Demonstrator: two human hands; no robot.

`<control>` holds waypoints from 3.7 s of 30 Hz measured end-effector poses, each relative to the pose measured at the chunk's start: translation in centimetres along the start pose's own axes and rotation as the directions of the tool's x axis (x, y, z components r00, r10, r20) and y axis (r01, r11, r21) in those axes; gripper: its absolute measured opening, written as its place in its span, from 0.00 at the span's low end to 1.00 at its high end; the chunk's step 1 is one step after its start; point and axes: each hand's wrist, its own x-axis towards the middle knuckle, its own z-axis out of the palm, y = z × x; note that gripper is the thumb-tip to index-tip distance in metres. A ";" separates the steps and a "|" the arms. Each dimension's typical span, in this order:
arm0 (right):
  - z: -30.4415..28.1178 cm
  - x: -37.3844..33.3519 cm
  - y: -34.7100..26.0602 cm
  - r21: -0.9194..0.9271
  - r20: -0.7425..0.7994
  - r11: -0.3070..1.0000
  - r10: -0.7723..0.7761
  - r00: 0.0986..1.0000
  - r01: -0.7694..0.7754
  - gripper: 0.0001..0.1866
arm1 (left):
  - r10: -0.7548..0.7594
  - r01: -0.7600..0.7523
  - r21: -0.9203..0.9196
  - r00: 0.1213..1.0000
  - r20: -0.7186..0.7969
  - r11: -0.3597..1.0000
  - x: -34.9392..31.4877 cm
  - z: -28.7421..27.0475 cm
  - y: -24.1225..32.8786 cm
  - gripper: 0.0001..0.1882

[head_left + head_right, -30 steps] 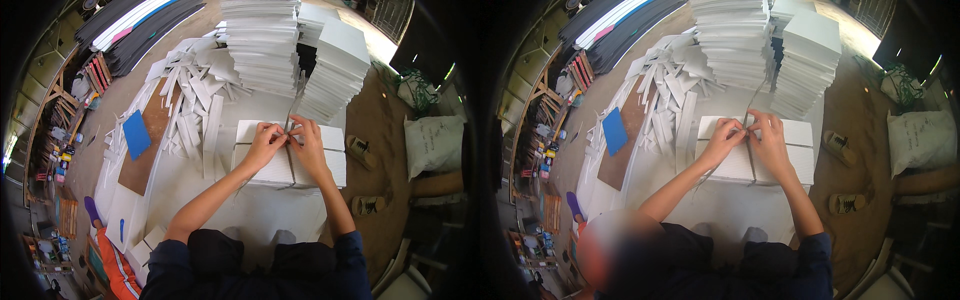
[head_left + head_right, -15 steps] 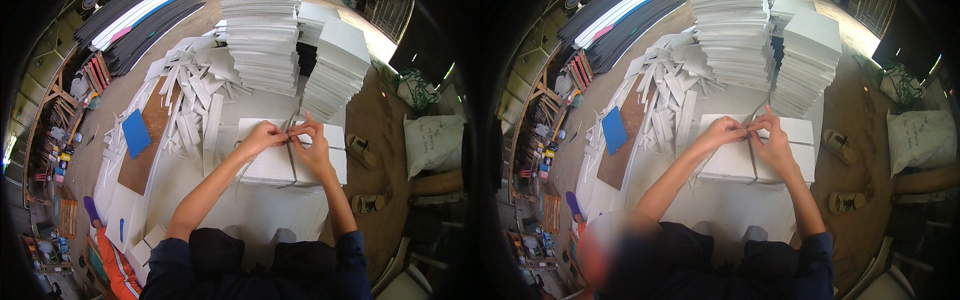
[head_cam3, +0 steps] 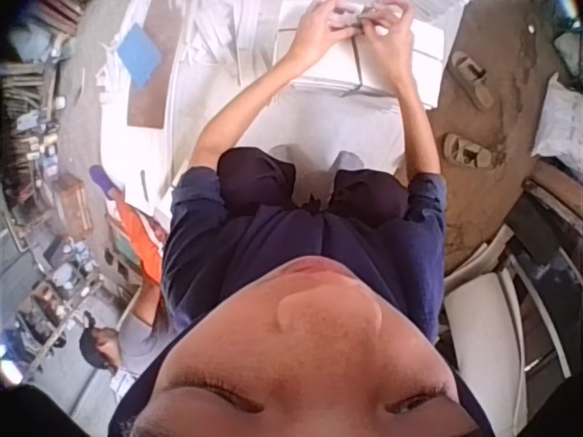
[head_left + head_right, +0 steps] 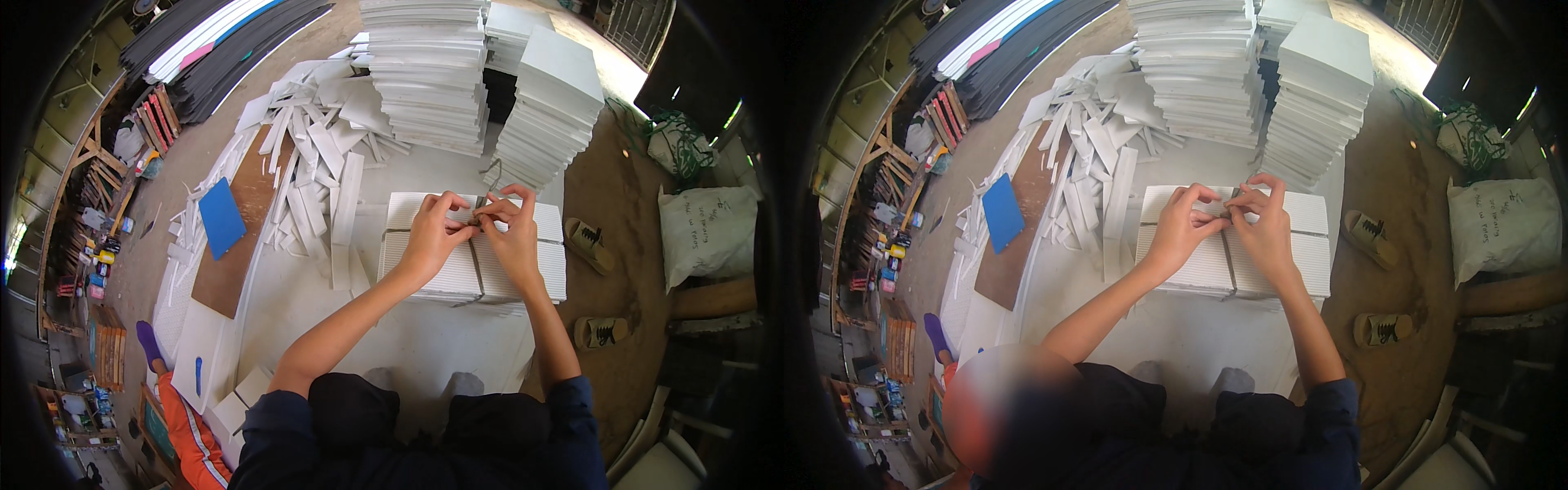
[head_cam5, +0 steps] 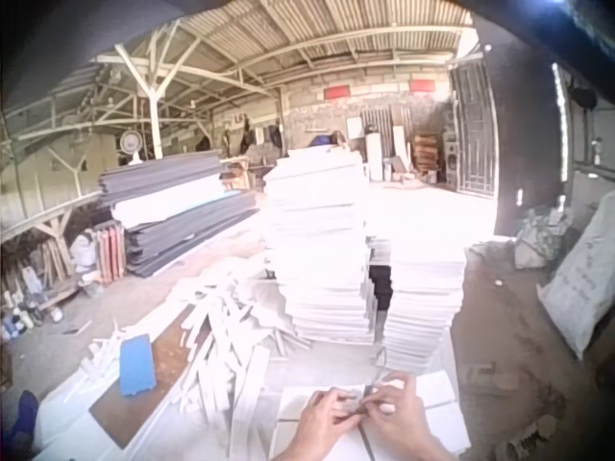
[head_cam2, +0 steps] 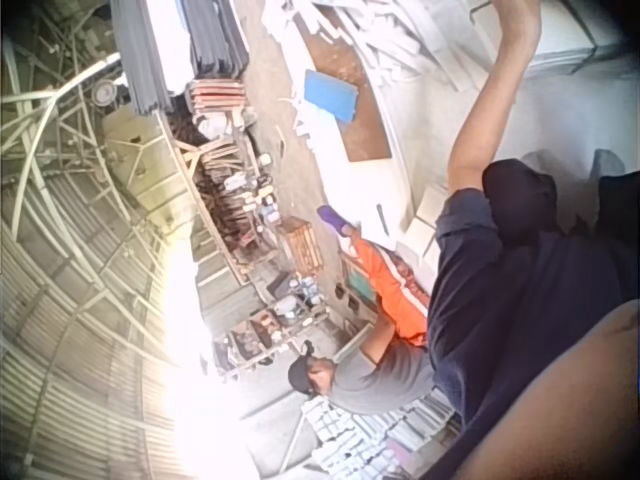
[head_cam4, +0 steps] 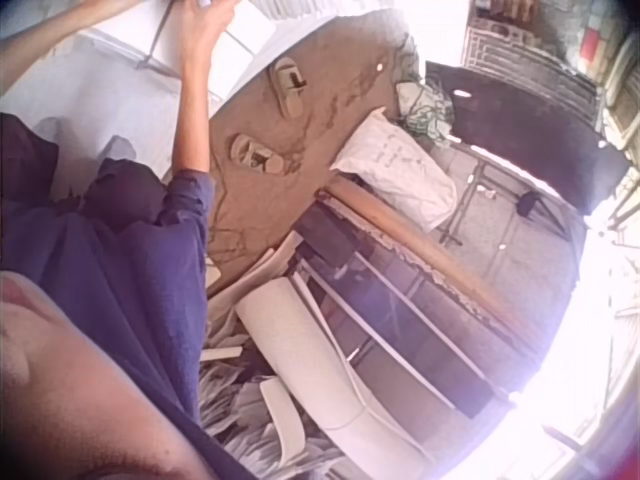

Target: The person sits on the floor and bundles a stack of white rectangular sheets using a long strip of material. They wrap the strip around the stack, tie a knot, and use a blue utility knife to cut the excess. The person then moves the finished bundle aside and prepares another strip for the next stack.

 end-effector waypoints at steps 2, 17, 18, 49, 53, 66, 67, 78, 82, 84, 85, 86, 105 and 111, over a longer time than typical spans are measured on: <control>0.1 -0.1 0.2 -0.007 -0.014 1.000 -0.006 1.000 0.006 0.20 | 0.016 -0.016 0.014 1.000 0.009 1.000 -0.1 0.1 0.3 0.06; 0.3 -0.3 -0.7 -0.203 -0.050 0.979 -0.010 0.999 0.000 0.17 | 0.029 -0.016 -0.171 0.997 0.070 0.985 0.2 -0.7 -2.2 0.07; 0.2 -0.6 -0.7 -0.172 -0.034 0.985 -0.021 0.999 0.015 0.17 | 0.027 -0.014 -0.179 0.997 0.068 0.984 0.3 -0.8 -2.5 0.07; -6.0 0.4 -0.2 -0.510 0.472 0.856 0.195 0.860 0.086 0.08 | 0.434 -0.616 0.407 0.777 0.457 0.674 1.4 -8.0 -3.2 0.16; -6.1 0.2 0.3 -0.492 0.436 0.868 0.177 0.882 0.069 0.08 | 0.465 -0.639 0.385 0.759 0.456 0.666 1.5 -8.2 -3.4 0.16; -6.9 1.6 1.8 0.025 0.287 0.950 0.292 0.913 -0.312 0.05 | 0.233 -0.235 0.647 0.968 0.090 0.725 -7.8 -19.9 -4.9 0.15; -6.7 2.6 1.2 -0.048 0.302 0.969 0.245 0.921 -0.242 0.05 | 0.202 -0.142 0.646 0.979 -0.020 0.750 -10.2 -21.6 -4.6 0.15; 6.8 4.2 -12.8 -0.401 0.496 0.886 -0.004 0.869 0.233 0.06 | -0.048 0.185 0.114 0.695 -0.718 0.976 -23.8 -30.3 -9.0 0.20; 12.3 1.2 -15.9 -0.556 0.727 0.779 0.287 0.624 0.289 0.10 | -0.145 0.176 -0.033 0.679 -0.719 0.984 -24.9 -30.3 -13.8 0.20; 15.0 0.8 -15.8 -0.533 0.810 0.759 0.329 0.485 0.374 0.11 | -0.194 0.167 -0.107 0.696 -0.691 0.980 -25.3 -29.5 -15.9 0.20; 16.2 0.6 -15.2 -0.519 0.840 0.750 0.356 0.410 0.410 0.11 | -0.223 0.162 -0.153 0.709 -0.670 0.975 -25.3 -29.1 -16.8 0.20; 17.2 1.1 -14.0 -0.457 0.886 0.761 0.345 0.309 0.460 0.12 | -0.241 0.153 -0.190 0.725 -0.646 0.970 -25.1 -29.0 -17.4 0.20; 43.6 15.1 7.7 -0.163 0.982 0.464 -0.013 0.191 0.870 0.13 | -0.072 0.357 0.506 0.865 -0.497 0.785 -12.4 -33.9 -28.8 0.20; 49.7 15.7 12.7 0.029 0.927 0.457 -0.344 0.147 0.889 0.18 | 0.007 0.297 0.565 0.881 -0.473 0.770 -4.8 -36.5 -32.0 0.25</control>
